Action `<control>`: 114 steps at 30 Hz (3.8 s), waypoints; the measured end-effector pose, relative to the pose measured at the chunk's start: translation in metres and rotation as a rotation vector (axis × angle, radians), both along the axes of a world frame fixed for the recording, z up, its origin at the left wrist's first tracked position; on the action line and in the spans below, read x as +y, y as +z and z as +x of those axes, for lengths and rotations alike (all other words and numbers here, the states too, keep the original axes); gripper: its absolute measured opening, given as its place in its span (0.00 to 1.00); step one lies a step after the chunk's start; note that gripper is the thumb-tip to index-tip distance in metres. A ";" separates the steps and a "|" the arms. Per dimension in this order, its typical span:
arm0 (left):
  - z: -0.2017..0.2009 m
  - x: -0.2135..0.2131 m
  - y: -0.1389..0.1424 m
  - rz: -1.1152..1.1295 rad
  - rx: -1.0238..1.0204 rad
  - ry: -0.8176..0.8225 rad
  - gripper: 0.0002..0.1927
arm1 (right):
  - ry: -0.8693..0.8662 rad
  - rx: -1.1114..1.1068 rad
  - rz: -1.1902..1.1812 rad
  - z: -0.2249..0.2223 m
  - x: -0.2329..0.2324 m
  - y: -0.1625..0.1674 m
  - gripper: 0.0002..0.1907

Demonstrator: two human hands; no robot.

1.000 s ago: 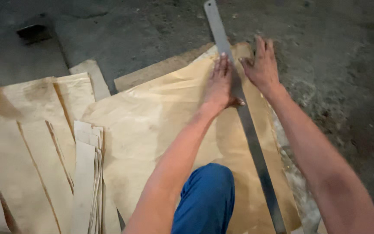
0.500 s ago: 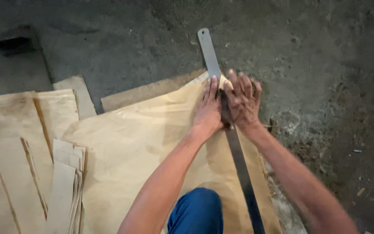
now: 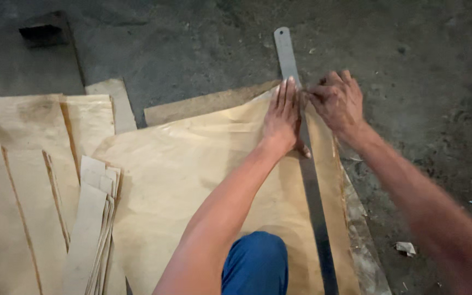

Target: The person sits on the floor and uses a metal ruler and a small cutting tool to slice long strips from a large sheet of brown paper. They repeatedly align the ruler, cut along the edge, and peel away the strips, accumulating a pile of cut pieces.

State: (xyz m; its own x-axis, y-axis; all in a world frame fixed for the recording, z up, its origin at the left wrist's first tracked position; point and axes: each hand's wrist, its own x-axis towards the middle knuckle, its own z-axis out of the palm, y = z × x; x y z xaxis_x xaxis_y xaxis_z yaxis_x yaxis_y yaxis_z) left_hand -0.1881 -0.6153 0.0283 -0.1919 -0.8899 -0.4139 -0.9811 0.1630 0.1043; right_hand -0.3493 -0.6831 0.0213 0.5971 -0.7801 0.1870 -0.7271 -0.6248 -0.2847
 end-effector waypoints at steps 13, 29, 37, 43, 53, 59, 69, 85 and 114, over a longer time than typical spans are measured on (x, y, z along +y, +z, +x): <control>-0.006 -0.027 0.019 0.203 -0.313 -0.140 0.91 | 0.477 0.866 0.414 0.029 -0.085 -0.013 0.25; 0.002 -0.014 -0.015 0.132 -0.109 -0.007 0.77 | 0.971 0.619 0.550 0.009 -0.045 -0.024 0.13; -0.007 -0.014 -0.096 -0.622 0.013 0.138 0.40 | 0.320 -0.195 0.785 -0.023 0.014 -0.023 0.16; -0.007 -0.013 -0.081 -0.089 -0.132 0.000 0.43 | -0.318 -0.388 0.600 -0.024 0.042 -0.011 0.27; 0.000 -0.022 -0.022 0.015 -0.095 0.044 0.64 | -0.219 -0.189 0.792 -0.041 0.062 0.006 0.25; -0.004 -0.028 -0.003 0.134 -0.137 0.039 0.92 | 0.028 0.076 0.404 -0.031 0.024 0.011 0.16; -0.003 -0.023 0.007 0.164 -0.182 0.001 0.97 | 0.278 0.182 0.287 -0.019 -0.007 0.005 0.20; -0.002 -0.024 -0.001 0.236 -0.166 0.008 0.95 | 0.065 0.367 0.850 -0.007 -0.066 -0.025 0.27; -0.019 -0.013 -0.042 -0.119 -0.268 0.087 0.81 | -0.133 0.042 0.759 -0.024 -0.011 0.000 0.24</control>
State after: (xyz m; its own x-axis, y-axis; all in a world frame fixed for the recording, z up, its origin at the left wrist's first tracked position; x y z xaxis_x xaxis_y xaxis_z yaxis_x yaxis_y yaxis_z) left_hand -0.2067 -0.6283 -0.0136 -0.0102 -0.9434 -0.3316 -0.9819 0.0722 -0.1753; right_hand -0.3738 -0.6936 0.0214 0.4844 -0.7512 -0.4483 -0.8019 -0.1765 -0.5707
